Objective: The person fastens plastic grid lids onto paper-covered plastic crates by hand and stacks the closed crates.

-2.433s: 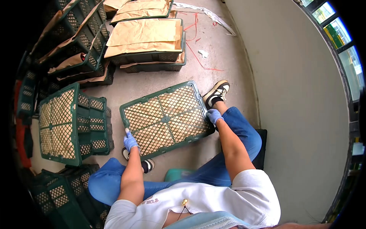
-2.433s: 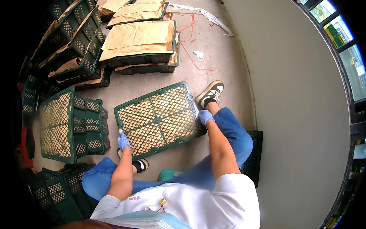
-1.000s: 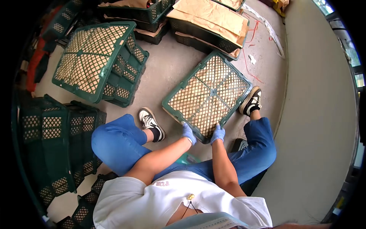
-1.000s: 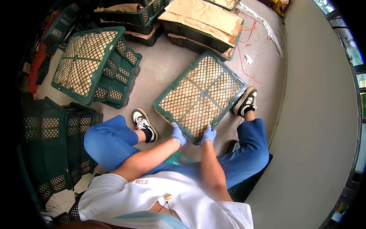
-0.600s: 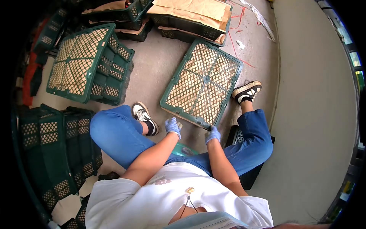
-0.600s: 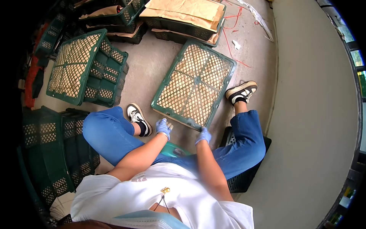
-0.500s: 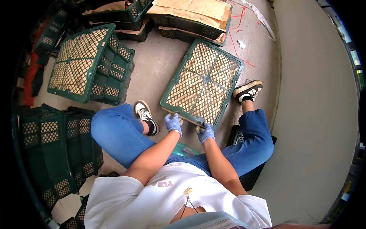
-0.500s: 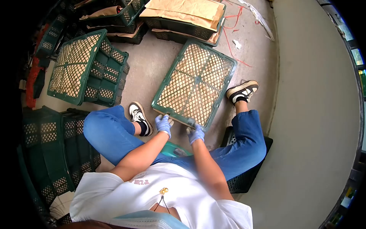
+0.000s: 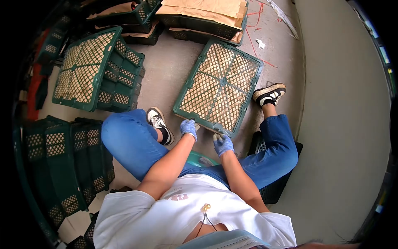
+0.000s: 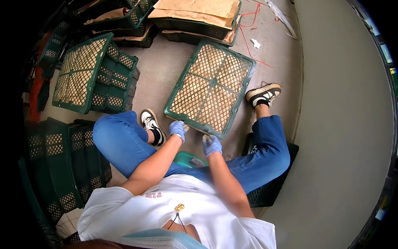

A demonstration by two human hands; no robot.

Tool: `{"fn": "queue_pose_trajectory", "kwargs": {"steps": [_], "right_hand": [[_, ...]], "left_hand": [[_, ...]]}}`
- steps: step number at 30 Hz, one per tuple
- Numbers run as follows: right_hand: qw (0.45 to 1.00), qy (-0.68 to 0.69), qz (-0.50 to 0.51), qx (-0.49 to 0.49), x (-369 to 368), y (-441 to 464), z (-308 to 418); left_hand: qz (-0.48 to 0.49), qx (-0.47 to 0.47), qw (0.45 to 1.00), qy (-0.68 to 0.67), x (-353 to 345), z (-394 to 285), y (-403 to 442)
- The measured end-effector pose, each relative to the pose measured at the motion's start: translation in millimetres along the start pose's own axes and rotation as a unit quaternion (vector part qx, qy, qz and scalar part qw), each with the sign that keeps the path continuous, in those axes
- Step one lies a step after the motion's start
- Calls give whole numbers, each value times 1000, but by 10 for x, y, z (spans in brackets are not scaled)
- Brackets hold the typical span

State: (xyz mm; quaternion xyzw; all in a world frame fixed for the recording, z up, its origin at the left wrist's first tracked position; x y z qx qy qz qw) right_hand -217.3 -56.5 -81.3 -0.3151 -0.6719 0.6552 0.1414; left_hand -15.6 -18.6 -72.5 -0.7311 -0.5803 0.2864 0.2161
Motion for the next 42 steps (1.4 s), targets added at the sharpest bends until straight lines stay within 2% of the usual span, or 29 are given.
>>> {"fn": "queue_pose_trajectory", "kwargs": {"steps": [3,8,11,14,16,17,20,21,24,29,33,36,37,40,42], "right_hand": [[1000,17,21,-9,-63,-51,-38],[999,31,39,-7,-107,-75,-79],[997,68,44,-19,-154,68,-101],[985,127,88,-71,-225,34,-100],[962,182,151,-137,-331,-15,-49],[962,188,144,-138,-282,18,-74],[962,200,129,-134,-354,-6,-31],[963,192,124,-142,-341,37,-15],[985,89,108,-104,-286,100,-6],[991,85,37,-92,-81,140,-133],[992,-52,76,-88,-266,57,-381],[996,-62,38,-51,-192,213,-314],[996,-82,8,-42,-176,150,-324],[996,-22,1,-87,-201,155,-420],[998,-26,23,-52,-214,271,-371]], "left_hand": [[41,19,998,-50,42,70,121],[148,107,964,-193,4,290,205],[170,127,956,-204,25,285,246],[183,101,971,-115,-30,190,240],[79,89,990,-77,-118,-108,4],[26,85,995,-53,-93,-237,-140],[50,9,984,-170,198,-46,350],[34,121,942,-311,342,297,616],[80,58,962,-254,194,26,431],[146,28,984,-99,144,-158,433],[119,-28,991,45,80,-233,316],[-78,-63,980,172,254,-218,12],[-69,-48,978,192,236,-263,-119],[67,54,995,46,84,15,26],[80,14,993,91,50,23,42]]}}
Point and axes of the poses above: each hand's wrist, its own y-axis towards the middle knuckle, its own x-axis out of the back of the hand, z = x × y, the point moved 7 cm from there along y, towards the middle knuckle, and after that the axes turned 15 degrees about -x, right-handed, at the moved point
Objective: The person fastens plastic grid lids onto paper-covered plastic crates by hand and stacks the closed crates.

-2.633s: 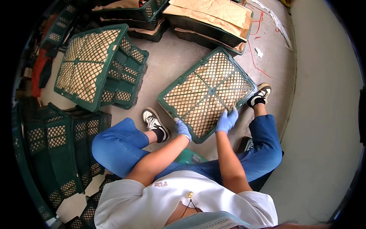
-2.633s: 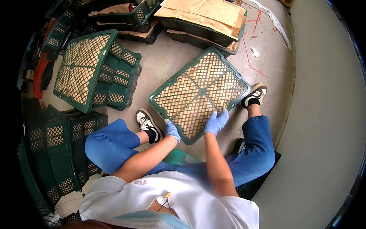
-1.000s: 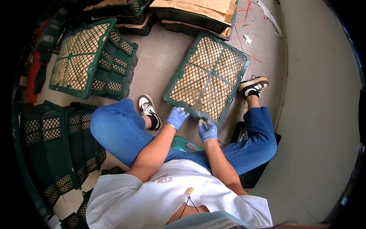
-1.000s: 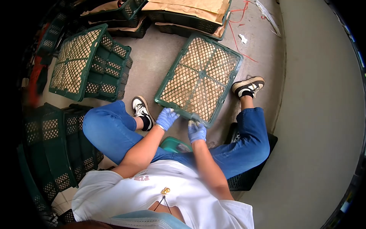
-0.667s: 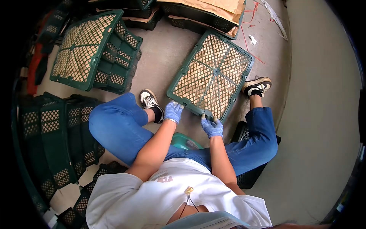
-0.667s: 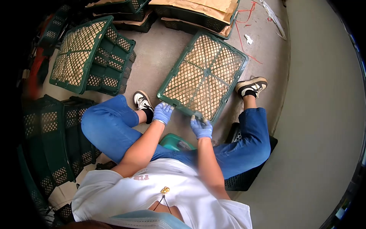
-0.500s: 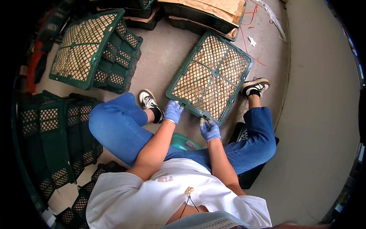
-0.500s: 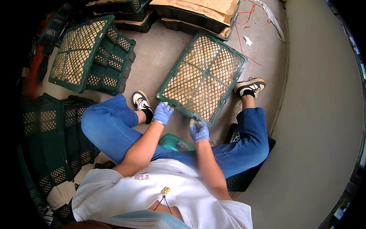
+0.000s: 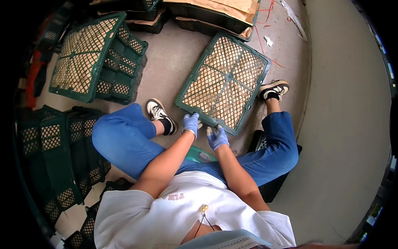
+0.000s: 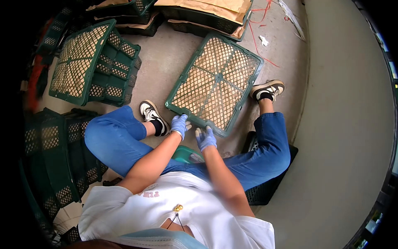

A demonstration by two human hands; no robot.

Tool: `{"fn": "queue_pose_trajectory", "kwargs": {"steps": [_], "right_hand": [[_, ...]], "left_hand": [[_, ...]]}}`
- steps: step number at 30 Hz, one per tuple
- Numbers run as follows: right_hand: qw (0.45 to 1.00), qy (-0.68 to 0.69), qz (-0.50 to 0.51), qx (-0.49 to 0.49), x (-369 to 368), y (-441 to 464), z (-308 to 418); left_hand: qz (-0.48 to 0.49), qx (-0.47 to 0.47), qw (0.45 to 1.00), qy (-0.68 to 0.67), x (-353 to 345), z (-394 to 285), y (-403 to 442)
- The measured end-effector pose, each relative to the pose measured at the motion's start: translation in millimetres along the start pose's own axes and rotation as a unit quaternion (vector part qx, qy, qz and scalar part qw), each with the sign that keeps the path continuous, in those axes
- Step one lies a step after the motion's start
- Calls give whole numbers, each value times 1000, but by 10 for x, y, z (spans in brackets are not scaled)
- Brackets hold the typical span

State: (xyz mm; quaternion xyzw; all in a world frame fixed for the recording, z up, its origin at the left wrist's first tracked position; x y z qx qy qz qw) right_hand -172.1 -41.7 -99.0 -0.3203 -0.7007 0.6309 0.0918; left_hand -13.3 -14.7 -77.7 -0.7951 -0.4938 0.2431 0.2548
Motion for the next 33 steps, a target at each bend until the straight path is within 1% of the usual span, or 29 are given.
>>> {"fn": "queue_pose_trajectory", "kwargs": {"steps": [1,3,5,7,9,10,11,12,14,15,16,17,20,21,24,27,28,30,33], "right_hand": [[1000,-2,12,20,-36,23,27],[999,-5,-15,35,-22,120,5],[997,-30,-49,57,-90,45,-22],[996,-39,-81,29,-128,17,4],[991,-31,-126,-9,-153,46,43],[991,-41,-125,-23,-169,142,79],[990,-52,-126,-36,-170,220,126],[989,-64,-127,-49,-153,291,141],[991,-63,-121,-4,-224,186,144],[990,-69,-120,16,-247,138,140],[990,-73,-119,35,-231,119,145],[993,-67,-85,55,-253,152,138],[988,-41,-96,111,-184,111,155],[988,-40,-89,119,-186,149,156],[986,-37,-70,145,-133,337,137],[980,-6,-79,185,-168,140,147],[981,-4,-71,178,-145,184,125],[984,1,-54,170,-88,269,160],[984,-30,-36,171,-79,293,187]], "left_hand": [[3,-16,1000,12,-13,-32,-22],[12,-54,998,35,1,-85,-62],[-14,-28,999,44,6,-82,-61],[-33,-14,999,35,2,-69,-59],[-23,28,999,33,6,-26,24],[-19,43,998,32,30,-11,127],[-30,69,997,0,61,17,214],[-21,82,996,22,73,52,283],[-10,105,992,63,84,-38,322],[7,84,994,75,112,87,476],[-10,60,995,85,56,-33,374],[-17,47,995,86,50,-40,388],[-37,40,997,60,27,-28,382],[-33,32,997,55,31,-20,390],[-52,-21,991,121,111,-29,418],[-61,-40,993,95,103,-1,404],[-80,-45,991,95,137,2,383],[-27,-45,996,74,160,76,456],[-1,-47,999,24,211,144,530]]}}
Point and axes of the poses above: each hand's wrist, its own y-axis towards the middle knuckle, its own x-axis out of the back of the hand, z = x × y, the point moved 7 cm from there along y, towards the middle knuckle, and after that the axes turned 15 degrees about -x, right-handed, at the moved point
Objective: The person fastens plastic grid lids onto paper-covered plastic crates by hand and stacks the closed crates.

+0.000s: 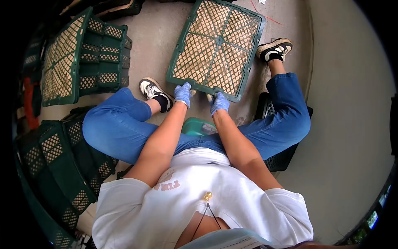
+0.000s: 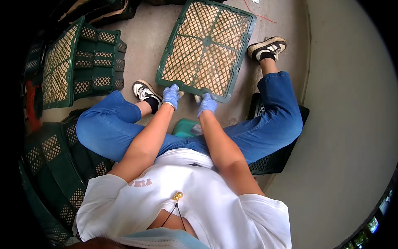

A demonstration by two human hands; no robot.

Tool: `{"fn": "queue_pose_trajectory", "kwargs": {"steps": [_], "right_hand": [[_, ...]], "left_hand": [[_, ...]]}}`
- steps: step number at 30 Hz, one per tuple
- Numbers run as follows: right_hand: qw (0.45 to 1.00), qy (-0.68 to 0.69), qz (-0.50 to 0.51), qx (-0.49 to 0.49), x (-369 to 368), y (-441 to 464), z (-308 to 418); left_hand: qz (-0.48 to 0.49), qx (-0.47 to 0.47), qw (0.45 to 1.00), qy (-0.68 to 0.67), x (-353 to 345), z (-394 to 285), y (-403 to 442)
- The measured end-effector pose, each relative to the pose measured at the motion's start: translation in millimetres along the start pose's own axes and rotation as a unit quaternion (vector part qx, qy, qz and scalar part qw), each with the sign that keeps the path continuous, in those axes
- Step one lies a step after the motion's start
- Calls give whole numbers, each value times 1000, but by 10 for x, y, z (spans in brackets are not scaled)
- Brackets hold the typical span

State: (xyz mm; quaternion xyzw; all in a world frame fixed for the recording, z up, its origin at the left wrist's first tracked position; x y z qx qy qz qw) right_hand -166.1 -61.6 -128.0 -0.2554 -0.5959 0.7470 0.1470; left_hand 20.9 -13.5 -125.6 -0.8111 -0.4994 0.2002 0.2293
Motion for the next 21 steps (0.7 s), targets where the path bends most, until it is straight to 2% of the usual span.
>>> {"fn": "queue_pose_trajectory", "kwargs": {"steps": [6,10,14,17,18,19,20,21], "right_hand": [[995,-16,89,-30,-12,36,-5],[990,-63,116,-56,20,45,20],[985,-70,135,-79,30,56,-13],[981,-73,164,-69,7,-2,19],[982,-76,159,-70,48,-30,-5],[982,-78,159,-70,45,-19,-21],[981,-82,162,-64,-15,5,27],[981,-75,166,-73,-38,22,34]], "left_hand": [[20,5,1000,2,18,18,38],[75,38,996,-41,78,91,83],[218,92,965,-113,138,37,26],[101,129,970,-180,152,152,-167],[45,154,957,-242,77,190,-225],[154,203,967,10,-84,177,-280],[254,233,902,261,-304,43,-269],[331,246,766,492,-465,-145,-242]]}}
Point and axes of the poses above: each hand's wrist, its own y-axis towards the middle knuckle, its own x-axis out of the back of the hand, z = x × y, the point moved 7 cm from there along y, towards the middle knuckle, and after that the axes turned 15 degrees about -x, right-handed, at the moved point
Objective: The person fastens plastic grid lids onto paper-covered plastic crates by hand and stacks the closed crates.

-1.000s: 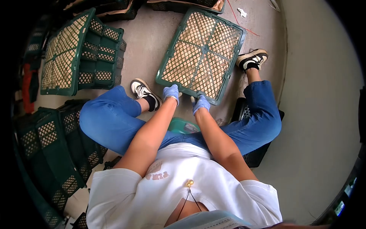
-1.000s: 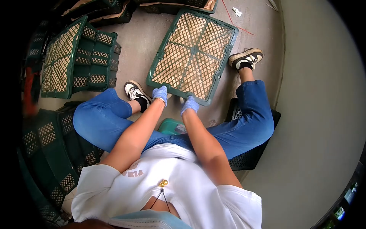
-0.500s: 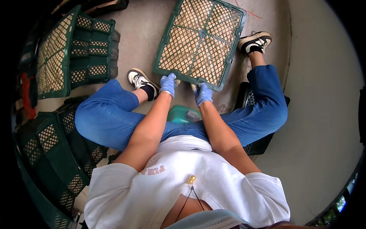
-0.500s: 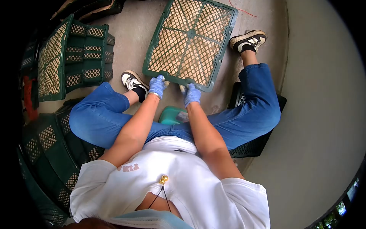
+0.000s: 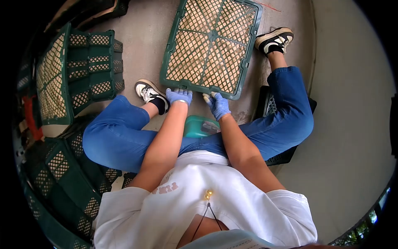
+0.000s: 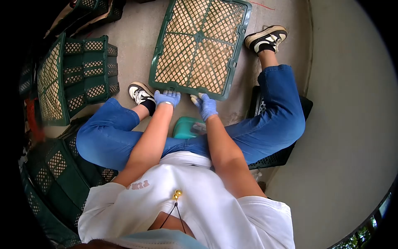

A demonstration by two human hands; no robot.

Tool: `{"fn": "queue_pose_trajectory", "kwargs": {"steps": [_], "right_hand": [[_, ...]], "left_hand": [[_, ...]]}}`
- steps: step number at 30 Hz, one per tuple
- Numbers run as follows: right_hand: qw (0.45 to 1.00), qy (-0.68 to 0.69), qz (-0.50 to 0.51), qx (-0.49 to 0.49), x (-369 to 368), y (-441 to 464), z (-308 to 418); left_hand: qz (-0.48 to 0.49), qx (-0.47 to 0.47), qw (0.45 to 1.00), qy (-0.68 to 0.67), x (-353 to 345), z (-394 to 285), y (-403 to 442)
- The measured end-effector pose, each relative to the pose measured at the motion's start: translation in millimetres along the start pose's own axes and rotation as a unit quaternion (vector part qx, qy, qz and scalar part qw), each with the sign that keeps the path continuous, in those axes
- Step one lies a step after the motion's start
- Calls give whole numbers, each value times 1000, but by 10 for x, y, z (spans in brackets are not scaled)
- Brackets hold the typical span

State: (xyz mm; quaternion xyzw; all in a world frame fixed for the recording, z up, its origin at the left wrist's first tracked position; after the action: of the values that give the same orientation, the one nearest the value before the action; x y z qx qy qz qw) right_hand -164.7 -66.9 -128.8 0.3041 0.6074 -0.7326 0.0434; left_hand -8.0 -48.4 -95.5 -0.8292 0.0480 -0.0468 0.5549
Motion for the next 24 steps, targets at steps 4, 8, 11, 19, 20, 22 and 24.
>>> {"fn": "queue_pose_trajectory", "kwargs": {"steps": [4,8,11,19,20,22,24], "right_hand": [[1000,13,-7,-16,38,-53,-24],[1000,5,-9,-24,38,-77,-15],[999,9,18,-42,54,-51,-20],[916,347,-198,-16,522,-540,232],[906,363,-216,-2,623,-440,268],[887,385,-255,0,850,-47,380],[866,396,-305,-29,1024,407,391]], "left_hand": [[184,214,776,564,270,408,817],[6,183,840,511,292,-217,216],[57,219,826,516,285,-56,364],[138,247,779,560,232,78,419],[164,253,761,574,211,151,472],[135,217,776,577,232,46,442],[71,224,823,518,279,-77,236]]}}
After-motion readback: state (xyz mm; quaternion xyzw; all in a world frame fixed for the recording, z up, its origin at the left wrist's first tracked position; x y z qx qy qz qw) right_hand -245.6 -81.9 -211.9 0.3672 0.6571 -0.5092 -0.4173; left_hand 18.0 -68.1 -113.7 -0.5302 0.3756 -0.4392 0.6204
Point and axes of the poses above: each hand's wrist, its own y-axis towards the middle knuckle, its own x-axis out of the back of the hand, z = x × y, the point moved 7 cm from there along y, towards the middle knuckle, and after that the axes turned 15 degrees about -x, right-handed, at the moved point
